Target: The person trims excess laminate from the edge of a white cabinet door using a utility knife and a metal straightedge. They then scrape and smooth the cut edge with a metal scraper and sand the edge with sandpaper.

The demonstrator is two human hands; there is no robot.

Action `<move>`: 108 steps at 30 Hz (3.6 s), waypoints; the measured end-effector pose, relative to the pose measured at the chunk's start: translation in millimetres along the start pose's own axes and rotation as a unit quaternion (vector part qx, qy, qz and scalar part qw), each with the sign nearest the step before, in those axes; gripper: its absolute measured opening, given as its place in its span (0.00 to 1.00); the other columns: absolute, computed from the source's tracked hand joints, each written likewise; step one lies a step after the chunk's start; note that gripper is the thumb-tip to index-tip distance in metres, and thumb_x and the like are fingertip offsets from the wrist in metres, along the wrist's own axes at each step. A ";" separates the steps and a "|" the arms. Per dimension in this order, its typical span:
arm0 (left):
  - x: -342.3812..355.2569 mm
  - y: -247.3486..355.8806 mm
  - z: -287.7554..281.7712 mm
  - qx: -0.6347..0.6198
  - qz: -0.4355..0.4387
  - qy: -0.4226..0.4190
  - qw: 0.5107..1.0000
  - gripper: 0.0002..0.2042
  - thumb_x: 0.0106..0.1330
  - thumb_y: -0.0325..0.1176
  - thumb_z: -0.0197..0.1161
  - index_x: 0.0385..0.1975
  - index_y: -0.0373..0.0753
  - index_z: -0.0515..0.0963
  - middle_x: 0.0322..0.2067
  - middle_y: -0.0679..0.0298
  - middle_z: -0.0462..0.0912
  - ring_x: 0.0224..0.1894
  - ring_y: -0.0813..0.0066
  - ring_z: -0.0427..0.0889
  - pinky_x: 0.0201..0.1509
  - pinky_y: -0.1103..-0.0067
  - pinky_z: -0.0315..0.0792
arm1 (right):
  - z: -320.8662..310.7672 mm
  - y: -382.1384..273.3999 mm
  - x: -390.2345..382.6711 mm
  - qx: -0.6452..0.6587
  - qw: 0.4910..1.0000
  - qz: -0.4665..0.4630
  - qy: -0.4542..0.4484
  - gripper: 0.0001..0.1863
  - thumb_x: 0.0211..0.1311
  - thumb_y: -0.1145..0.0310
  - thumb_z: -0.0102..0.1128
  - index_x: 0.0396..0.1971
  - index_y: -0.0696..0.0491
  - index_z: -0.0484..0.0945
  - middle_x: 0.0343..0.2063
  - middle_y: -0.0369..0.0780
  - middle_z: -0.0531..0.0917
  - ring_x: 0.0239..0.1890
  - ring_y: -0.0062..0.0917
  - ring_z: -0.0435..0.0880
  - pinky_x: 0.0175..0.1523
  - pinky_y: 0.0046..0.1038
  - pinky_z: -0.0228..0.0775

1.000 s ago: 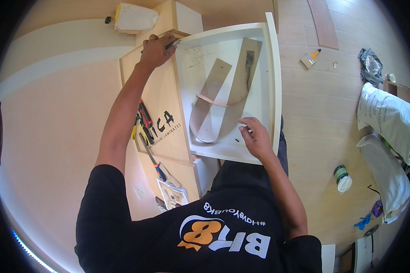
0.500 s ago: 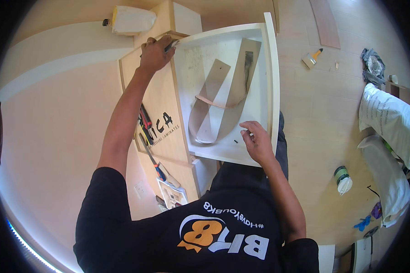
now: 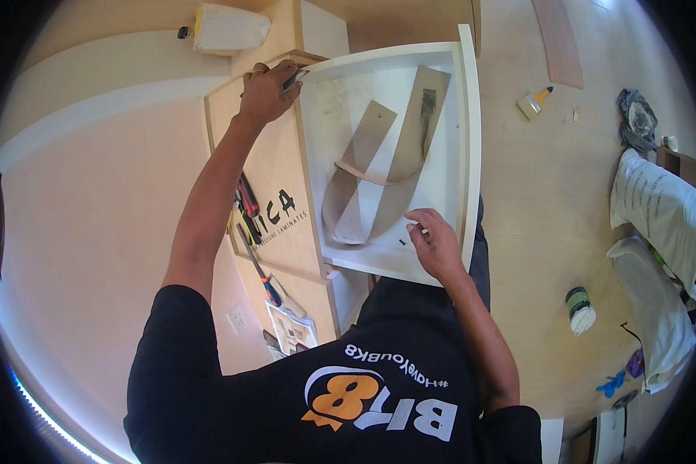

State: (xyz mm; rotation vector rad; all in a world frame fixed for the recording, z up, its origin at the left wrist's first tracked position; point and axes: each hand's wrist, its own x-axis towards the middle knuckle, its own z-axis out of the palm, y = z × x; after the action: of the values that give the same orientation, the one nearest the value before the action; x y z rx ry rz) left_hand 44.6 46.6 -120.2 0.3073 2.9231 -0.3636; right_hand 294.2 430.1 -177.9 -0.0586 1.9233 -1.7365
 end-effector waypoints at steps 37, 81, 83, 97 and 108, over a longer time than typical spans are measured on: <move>-151.0 47.0 -6.2 0.119 0.173 -0.146 0.967 0.27 0.71 0.57 0.58 0.69 0.59 0.72 0.77 0.76 0.60 0.65 0.50 0.71 0.62 0.51 0.66 | 1.0 6.4 -53.3 0.066 0.994 0.074 -0.047 0.12 0.72 0.72 0.59 0.52 0.55 0.81 0.48 0.39 0.82 0.44 0.25 0.82 0.49 0.27 0.75; -166.7 62.5 -16.0 0.147 0.178 -0.107 0.967 0.23 0.73 0.53 0.57 0.65 0.57 0.76 0.71 0.81 0.69 0.58 0.57 0.75 0.61 0.56 0.67 | 13.0 31.2 -83.6 0.026 0.995 0.070 -0.064 0.14 0.72 0.68 0.61 0.52 0.56 0.82 0.47 0.43 0.84 0.44 0.33 0.83 0.51 0.32 0.75; -201.4 69.2 -22.4 0.141 0.222 -0.179 0.948 0.23 0.73 0.53 0.58 0.65 0.57 0.77 0.72 0.82 0.69 0.58 0.57 0.75 0.61 0.56 0.67 | 15.9 32.7 -83.7 0.034 0.995 0.073 -0.053 0.13 0.72 0.68 0.60 0.52 0.56 0.82 0.47 0.43 0.84 0.44 0.33 0.83 0.50 0.32 0.76; -202.4 40.0 11.6 0.135 0.172 -0.076 0.973 0.21 0.72 0.47 0.61 0.65 0.60 0.76 0.73 0.74 0.67 0.64 0.48 0.73 0.68 0.41 0.60 | 15.9 39.2 -92.2 0.038 0.991 0.116 -0.058 0.13 0.72 0.68 0.60 0.51 0.55 0.82 0.47 0.42 0.84 0.43 0.32 0.84 0.51 0.32 0.76; -164.3 47.7 -4.8 0.125 0.158 -0.024 0.979 0.18 0.71 0.42 0.61 0.60 0.58 0.78 0.67 0.67 0.71 0.59 0.51 0.75 0.63 0.51 0.65 | 18.1 37.7 -89.4 0.058 0.993 0.085 -0.059 0.12 0.72 0.68 0.60 0.51 0.55 0.82 0.47 0.41 0.84 0.45 0.31 0.84 0.51 0.30 0.75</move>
State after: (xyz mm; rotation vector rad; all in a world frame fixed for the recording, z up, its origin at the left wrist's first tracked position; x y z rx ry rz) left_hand 212.8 63.4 -93.1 0.7747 2.7173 -0.6755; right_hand 389.9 454.0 -181.3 0.0435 1.6894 -1.6878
